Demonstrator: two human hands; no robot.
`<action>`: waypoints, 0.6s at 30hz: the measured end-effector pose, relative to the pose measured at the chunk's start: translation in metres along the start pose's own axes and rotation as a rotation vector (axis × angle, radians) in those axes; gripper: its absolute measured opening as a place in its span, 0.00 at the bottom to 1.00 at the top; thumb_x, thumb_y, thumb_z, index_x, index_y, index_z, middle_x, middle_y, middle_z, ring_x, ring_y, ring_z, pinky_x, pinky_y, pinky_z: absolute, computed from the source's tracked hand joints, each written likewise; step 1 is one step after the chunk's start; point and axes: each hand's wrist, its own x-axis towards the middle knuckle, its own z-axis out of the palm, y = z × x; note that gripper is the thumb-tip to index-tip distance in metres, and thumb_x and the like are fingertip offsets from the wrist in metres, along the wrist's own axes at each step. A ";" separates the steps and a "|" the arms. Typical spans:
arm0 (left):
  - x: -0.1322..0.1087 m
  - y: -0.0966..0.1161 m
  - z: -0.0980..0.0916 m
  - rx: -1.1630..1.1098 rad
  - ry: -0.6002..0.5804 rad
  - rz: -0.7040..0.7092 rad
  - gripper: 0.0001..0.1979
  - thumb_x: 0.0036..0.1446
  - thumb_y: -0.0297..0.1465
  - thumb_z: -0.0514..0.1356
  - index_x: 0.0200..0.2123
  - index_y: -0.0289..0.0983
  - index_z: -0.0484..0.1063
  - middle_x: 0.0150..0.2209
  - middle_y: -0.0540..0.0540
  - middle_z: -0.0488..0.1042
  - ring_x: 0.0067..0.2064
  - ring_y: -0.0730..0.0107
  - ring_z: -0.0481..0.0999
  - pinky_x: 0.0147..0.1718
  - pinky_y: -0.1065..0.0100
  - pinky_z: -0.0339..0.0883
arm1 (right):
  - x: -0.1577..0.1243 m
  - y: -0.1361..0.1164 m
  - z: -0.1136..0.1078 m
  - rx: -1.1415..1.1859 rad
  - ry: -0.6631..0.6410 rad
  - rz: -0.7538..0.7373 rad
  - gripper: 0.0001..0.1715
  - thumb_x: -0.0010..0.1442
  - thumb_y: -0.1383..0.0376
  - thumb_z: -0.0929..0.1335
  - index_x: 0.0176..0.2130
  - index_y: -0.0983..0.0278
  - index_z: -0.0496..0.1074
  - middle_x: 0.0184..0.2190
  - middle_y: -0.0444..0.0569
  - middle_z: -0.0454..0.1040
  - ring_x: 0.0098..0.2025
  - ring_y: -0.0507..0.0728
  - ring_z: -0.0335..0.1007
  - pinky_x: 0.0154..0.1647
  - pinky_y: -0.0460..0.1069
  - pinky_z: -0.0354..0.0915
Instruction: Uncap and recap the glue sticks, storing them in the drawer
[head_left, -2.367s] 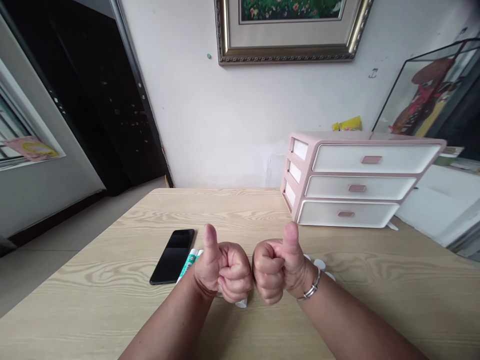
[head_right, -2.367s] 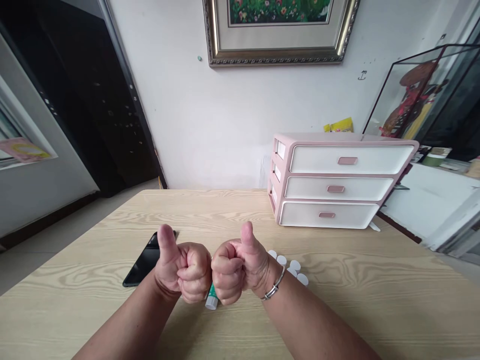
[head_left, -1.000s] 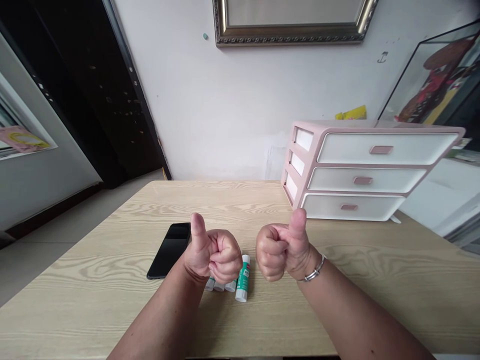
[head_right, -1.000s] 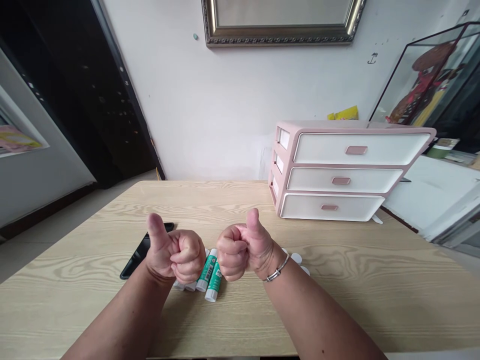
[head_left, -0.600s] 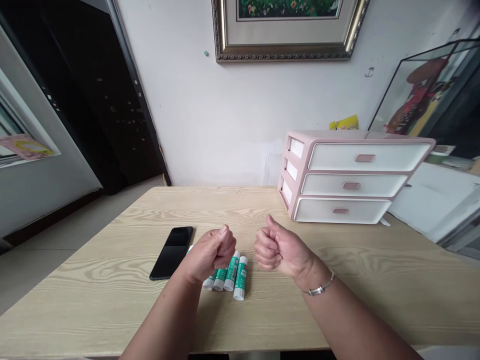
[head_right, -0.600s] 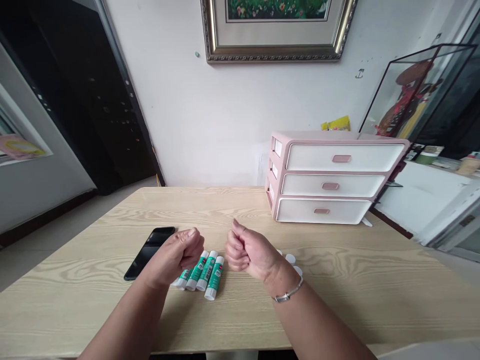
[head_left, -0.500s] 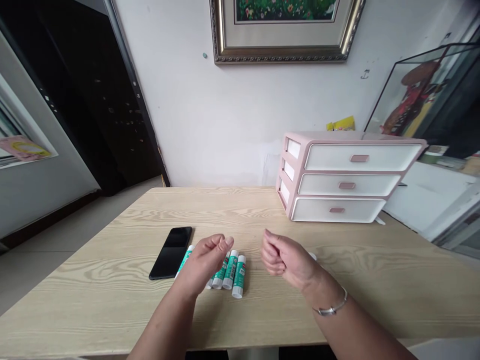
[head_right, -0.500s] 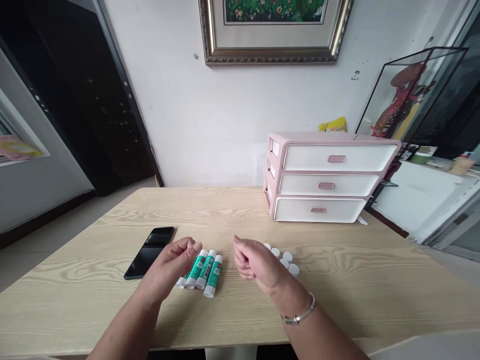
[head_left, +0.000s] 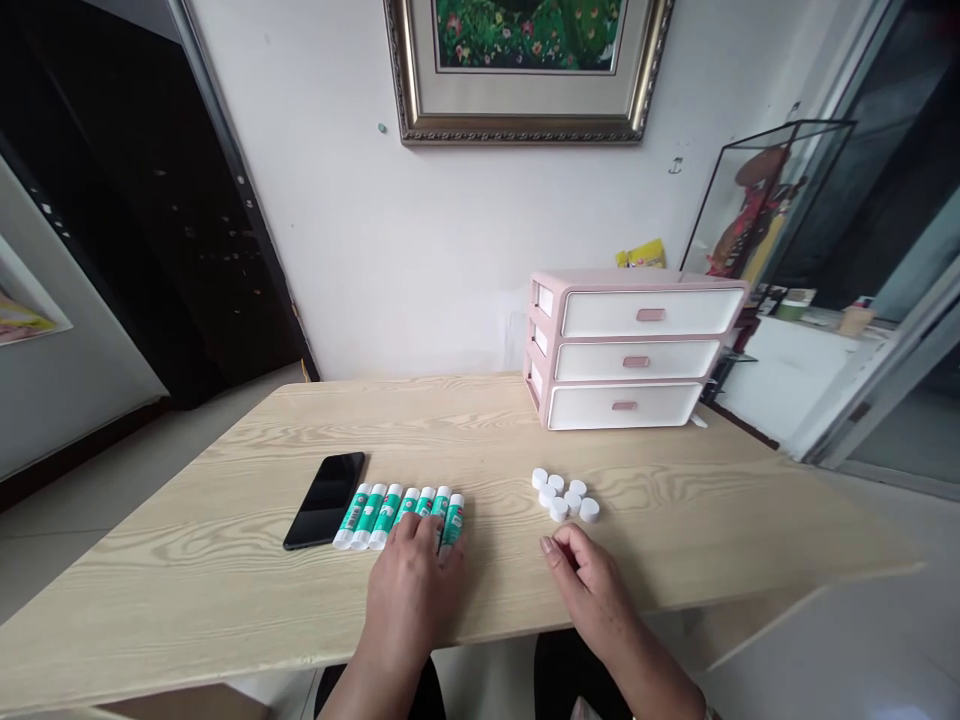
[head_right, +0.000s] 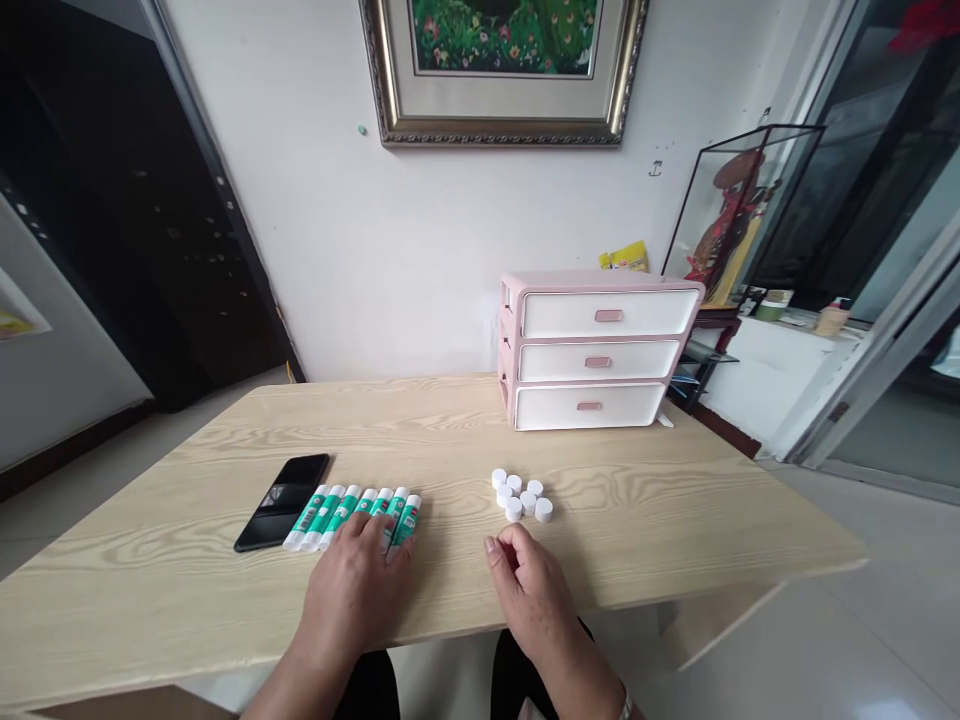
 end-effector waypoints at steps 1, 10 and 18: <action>0.002 0.002 0.000 0.051 0.019 0.031 0.10 0.63 0.37 0.60 0.39 0.38 0.78 0.40 0.39 0.77 0.44 0.50 0.78 0.41 0.57 0.71 | 0.000 0.001 0.001 0.005 0.014 -0.005 0.24 0.67 0.47 0.65 0.28 0.59 0.60 0.21 0.40 0.59 0.26 0.53 0.53 0.29 0.49 0.50; 0.010 0.015 0.002 0.227 0.032 0.131 0.10 0.62 0.36 0.61 0.37 0.35 0.78 0.39 0.38 0.78 0.45 0.50 0.76 0.47 0.54 0.70 | 0.003 0.019 0.004 0.126 0.131 -0.005 0.23 0.68 0.46 0.63 0.31 0.60 0.63 0.23 0.38 0.56 0.26 0.52 0.53 0.28 0.47 0.53; 0.006 0.020 0.003 0.209 -0.016 0.151 0.08 0.62 0.34 0.61 0.35 0.37 0.78 0.41 0.37 0.79 0.48 0.46 0.75 0.49 0.51 0.69 | 0.002 0.011 0.004 -0.055 0.265 0.041 0.22 0.68 0.46 0.61 0.37 0.61 0.69 0.25 0.43 0.70 0.28 0.55 0.65 0.30 0.48 0.60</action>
